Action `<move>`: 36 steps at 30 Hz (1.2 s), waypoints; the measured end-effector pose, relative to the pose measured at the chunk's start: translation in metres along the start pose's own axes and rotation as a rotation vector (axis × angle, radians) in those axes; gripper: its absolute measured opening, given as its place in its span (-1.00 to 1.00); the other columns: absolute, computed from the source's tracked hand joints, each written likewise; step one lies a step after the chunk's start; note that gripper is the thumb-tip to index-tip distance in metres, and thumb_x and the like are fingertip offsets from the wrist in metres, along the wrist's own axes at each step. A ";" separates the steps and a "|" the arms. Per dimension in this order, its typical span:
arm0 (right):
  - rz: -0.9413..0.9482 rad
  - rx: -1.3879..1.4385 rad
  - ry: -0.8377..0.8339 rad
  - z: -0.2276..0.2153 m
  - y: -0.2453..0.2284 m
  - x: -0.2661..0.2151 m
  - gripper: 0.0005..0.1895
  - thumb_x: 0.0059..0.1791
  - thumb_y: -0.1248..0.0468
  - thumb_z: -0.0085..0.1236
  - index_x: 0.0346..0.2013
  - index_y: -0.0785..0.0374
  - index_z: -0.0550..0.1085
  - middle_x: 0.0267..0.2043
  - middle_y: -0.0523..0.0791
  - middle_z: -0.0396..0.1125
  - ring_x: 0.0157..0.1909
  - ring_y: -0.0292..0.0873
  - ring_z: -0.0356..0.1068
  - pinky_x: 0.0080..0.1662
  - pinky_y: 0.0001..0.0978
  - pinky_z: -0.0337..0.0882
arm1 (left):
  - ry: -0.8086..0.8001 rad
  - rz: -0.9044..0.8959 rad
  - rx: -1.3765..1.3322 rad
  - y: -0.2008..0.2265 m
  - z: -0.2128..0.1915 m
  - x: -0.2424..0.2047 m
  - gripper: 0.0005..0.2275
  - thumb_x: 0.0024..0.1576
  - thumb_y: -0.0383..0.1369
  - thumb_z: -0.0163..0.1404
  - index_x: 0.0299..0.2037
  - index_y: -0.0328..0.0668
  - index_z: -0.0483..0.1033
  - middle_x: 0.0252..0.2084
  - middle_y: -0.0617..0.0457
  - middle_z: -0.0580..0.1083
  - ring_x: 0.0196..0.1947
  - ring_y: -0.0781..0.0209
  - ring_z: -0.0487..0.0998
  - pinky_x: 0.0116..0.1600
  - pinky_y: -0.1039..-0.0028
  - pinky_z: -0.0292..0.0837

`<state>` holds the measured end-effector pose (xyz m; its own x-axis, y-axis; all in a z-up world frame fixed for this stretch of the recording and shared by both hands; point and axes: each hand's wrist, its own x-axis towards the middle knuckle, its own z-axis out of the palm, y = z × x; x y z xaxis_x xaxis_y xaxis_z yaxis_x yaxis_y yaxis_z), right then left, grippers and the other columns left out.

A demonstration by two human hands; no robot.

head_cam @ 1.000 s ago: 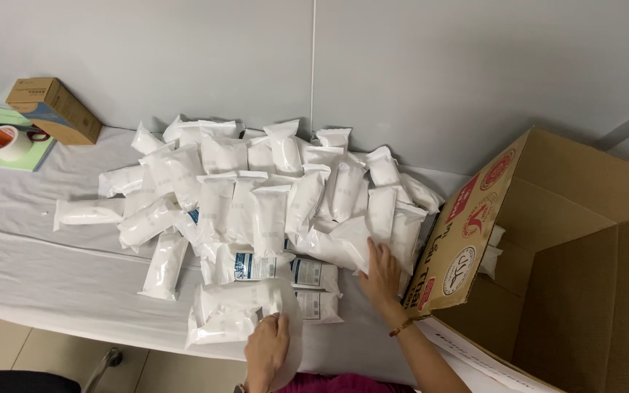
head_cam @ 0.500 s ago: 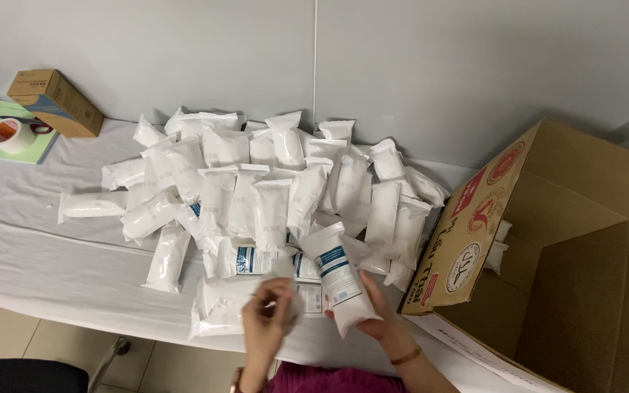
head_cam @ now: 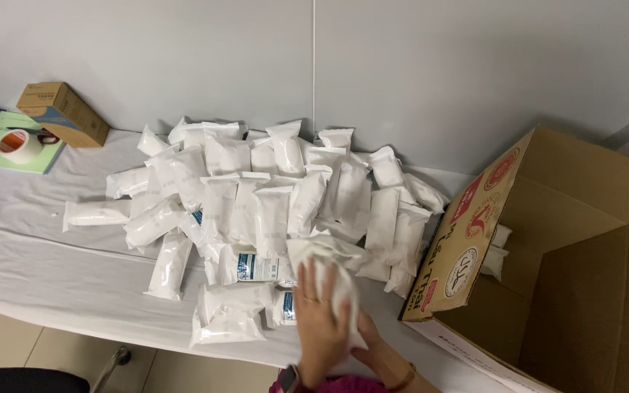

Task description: Packing individual medical supply packets into a cardboard box.

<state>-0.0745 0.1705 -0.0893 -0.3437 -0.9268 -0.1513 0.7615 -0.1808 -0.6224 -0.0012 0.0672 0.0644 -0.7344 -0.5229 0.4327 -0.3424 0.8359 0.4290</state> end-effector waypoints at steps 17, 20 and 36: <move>0.042 -0.342 0.285 0.041 -0.036 0.007 -0.33 0.17 -0.05 -0.33 0.56 0.06 -0.04 0.56 -0.12 -0.09 0.50 -0.17 0.07 0.32 -0.22 0.28 | 0.058 -0.228 -0.580 -0.012 0.036 -0.022 -0.41 0.24 -0.31 -0.07 0.48 -0.30 0.06 0.54 -0.42 -0.10 0.54 -0.30 -0.12 0.49 0.03 -0.15; 0.112 -0.460 0.342 0.064 -0.048 0.011 -0.31 0.15 -0.07 -0.31 0.55 0.03 -0.04 0.53 -0.13 -0.11 0.44 -0.15 0.04 0.29 -0.21 0.25 | 0.126 -0.407 -0.766 -0.045 0.031 0.007 -0.42 0.23 -0.33 -0.04 0.46 -0.29 0.10 0.50 -0.40 0.06 0.48 -0.22 0.06 0.46 0.10 -0.01; -0.195 -1.302 0.277 0.149 -0.101 -0.004 -0.08 -0.04 -0.05 0.21 0.49 0.09 -0.01 0.41 0.09 0.14 0.33 0.12 0.30 0.23 -0.08 0.37 | 0.343 -0.952 -1.504 -0.065 0.031 -0.004 -0.53 0.28 -0.14 -0.11 0.29 -0.34 0.30 0.07 -0.06 0.51 -0.01 0.21 0.55 0.05 0.44 0.47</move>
<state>-0.0680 0.1434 0.0885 -0.6025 -0.7975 -0.0300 -0.3312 0.2840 -0.8998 0.0059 0.0207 0.0100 -0.4185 -0.8502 -0.3194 0.3791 -0.4831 0.7892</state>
